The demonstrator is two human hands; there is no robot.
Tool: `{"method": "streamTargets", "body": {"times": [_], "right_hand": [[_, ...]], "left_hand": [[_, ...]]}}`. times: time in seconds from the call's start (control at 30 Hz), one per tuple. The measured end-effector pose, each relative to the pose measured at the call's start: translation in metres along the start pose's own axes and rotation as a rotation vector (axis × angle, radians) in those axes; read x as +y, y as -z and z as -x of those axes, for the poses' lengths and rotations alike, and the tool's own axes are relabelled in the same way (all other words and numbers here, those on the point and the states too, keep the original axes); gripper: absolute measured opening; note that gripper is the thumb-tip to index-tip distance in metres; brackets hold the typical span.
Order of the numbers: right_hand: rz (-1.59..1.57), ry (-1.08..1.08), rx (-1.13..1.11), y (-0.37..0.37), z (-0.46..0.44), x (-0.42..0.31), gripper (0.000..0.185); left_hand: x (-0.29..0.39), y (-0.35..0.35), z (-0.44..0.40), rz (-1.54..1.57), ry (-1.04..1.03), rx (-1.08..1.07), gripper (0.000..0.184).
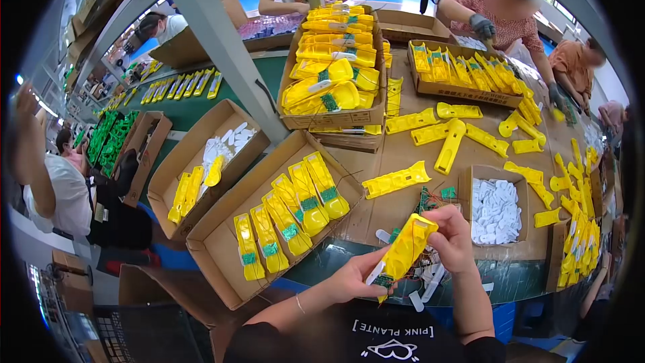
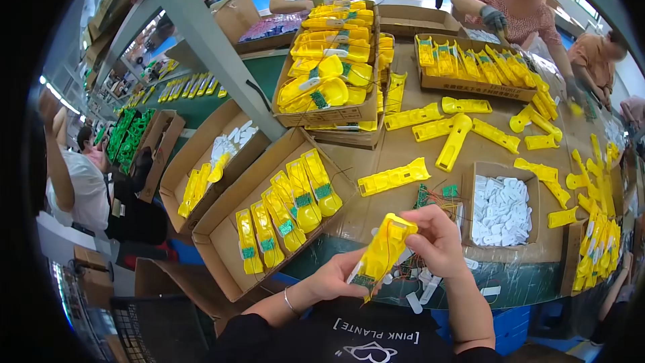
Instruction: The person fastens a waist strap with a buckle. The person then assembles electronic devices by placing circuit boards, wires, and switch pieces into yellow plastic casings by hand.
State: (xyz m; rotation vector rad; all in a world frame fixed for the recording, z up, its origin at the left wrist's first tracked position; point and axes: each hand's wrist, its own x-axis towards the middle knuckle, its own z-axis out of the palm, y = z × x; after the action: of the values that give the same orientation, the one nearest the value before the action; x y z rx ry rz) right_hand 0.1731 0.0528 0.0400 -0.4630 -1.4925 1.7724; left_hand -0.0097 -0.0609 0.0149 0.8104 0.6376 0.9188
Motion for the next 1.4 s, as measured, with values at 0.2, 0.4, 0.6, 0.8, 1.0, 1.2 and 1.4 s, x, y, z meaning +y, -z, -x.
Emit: {"method": "streamTargets", "body": {"times": [0.2, 0.4, 0.6, 0.8, 1.0, 1.2, 1.4], "right_hand": [[0.165, -0.030, 0.017, -0.010, -0.009, 0.004, 0.030], [0.158, -0.179, -0.132, -0.003, -0.036, 0.005, 0.029], [1.638, -0.109, 0.559, 0.110, -0.121, 0.053, 0.057], [1.309, -0.547, 0.696, 0.132, -0.148, 0.083, 0.073], [1.157, 0.117, 0.477, 0.098, -0.100, 0.023, 0.065], [1.139, 0.008, -0.480, 0.004, -0.010, -0.018, 0.058], [0.987, 0.133, -0.148, 0.039, 0.019, -0.056, 0.041]], "left_hand": [[0.001, 0.000, 0.005, 0.020, -0.023, 0.195, 0.058], [0.011, 0.002, 0.008, 0.096, -0.064, 0.325, 0.054], [0.030, 0.057, 0.050, -0.345, -0.456, 1.047, 0.067], [0.009, 0.089, 0.073, -1.639, 0.035, 1.369, 0.061], [0.047, 0.032, 0.044, -1.640, -0.492, 1.285, 0.052], [0.053, -0.026, -0.023, -1.987, -0.417, 0.394, 0.074], [0.026, -0.009, -0.030, -1.623, -0.237, 0.159, 0.058]]}}
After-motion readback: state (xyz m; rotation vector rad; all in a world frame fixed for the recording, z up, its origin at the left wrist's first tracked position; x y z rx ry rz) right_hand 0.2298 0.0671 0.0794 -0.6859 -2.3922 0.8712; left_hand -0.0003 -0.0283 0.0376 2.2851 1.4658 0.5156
